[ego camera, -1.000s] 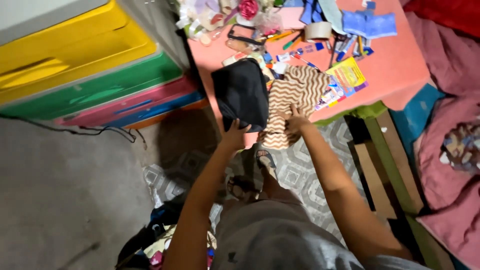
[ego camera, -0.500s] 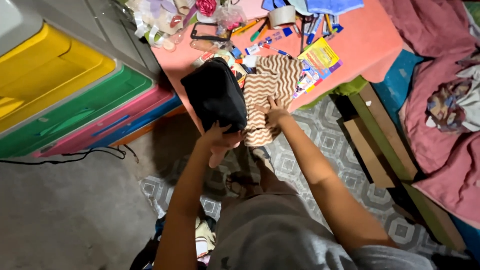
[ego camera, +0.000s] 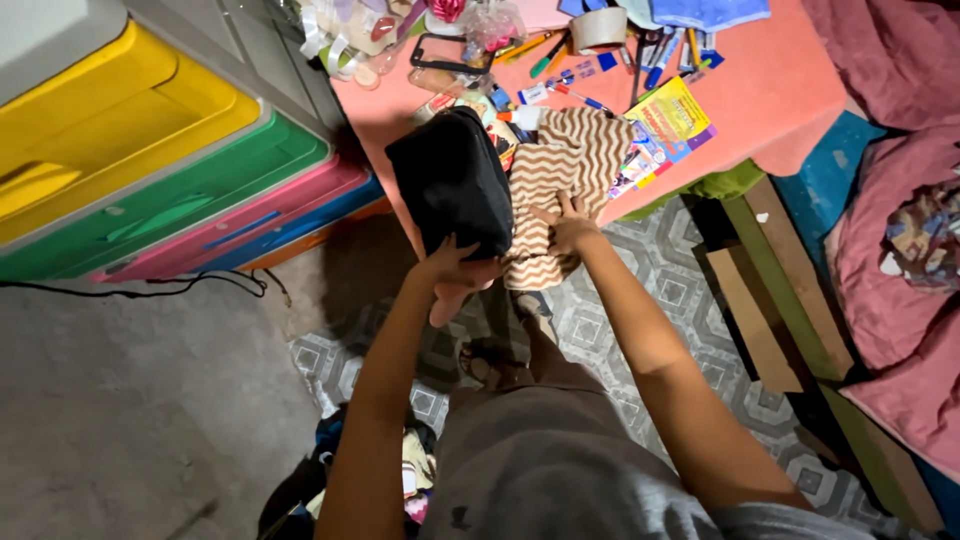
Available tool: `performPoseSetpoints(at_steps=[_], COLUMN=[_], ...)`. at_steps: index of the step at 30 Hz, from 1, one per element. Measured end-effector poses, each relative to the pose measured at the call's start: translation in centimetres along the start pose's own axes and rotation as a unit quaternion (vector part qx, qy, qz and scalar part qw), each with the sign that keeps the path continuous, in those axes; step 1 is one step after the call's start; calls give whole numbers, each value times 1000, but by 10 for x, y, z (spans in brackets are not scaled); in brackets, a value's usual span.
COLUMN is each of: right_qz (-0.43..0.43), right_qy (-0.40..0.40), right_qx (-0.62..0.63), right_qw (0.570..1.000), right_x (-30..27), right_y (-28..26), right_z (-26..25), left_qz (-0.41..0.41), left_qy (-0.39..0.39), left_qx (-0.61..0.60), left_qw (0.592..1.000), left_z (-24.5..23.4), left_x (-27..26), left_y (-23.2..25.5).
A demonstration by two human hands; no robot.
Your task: Gathering and organizing clothes hangers, then tidying personal items, cosmetics, and flowers on storage units.
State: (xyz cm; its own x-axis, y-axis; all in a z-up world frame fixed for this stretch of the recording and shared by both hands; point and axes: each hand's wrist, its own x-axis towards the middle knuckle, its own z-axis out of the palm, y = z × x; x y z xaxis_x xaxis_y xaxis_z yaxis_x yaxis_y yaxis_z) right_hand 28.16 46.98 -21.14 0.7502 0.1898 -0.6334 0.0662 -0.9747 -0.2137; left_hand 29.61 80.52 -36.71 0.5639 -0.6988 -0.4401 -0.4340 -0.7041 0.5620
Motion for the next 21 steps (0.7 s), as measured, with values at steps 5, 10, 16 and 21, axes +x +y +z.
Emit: performPoseSetpoints(at_steps=[5, 10, 16, 21], right_qz=[2, 31, 43, 13], right_qy=[-3, -1, -13, 12], right_qx=[-8, 31, 27, 8], right_qw=[1000, 999, 999, 1000], right_x=[-4, -13, -17, -3], right_y=[-2, -11, -16, -5], right_z=[-2, -14, -20, -7], left_qz=[-13, -19, -19, -27], left_qy=[-17, -25, -19, 5], left_qx=[-1, -7, -5, 6], left_qw=[1000, 1000, 1000, 1000], left_z=[-1, -3, 1, -20], left_x=[-1, -4, -2, -25], left_y=[3, 5, 3, 39])
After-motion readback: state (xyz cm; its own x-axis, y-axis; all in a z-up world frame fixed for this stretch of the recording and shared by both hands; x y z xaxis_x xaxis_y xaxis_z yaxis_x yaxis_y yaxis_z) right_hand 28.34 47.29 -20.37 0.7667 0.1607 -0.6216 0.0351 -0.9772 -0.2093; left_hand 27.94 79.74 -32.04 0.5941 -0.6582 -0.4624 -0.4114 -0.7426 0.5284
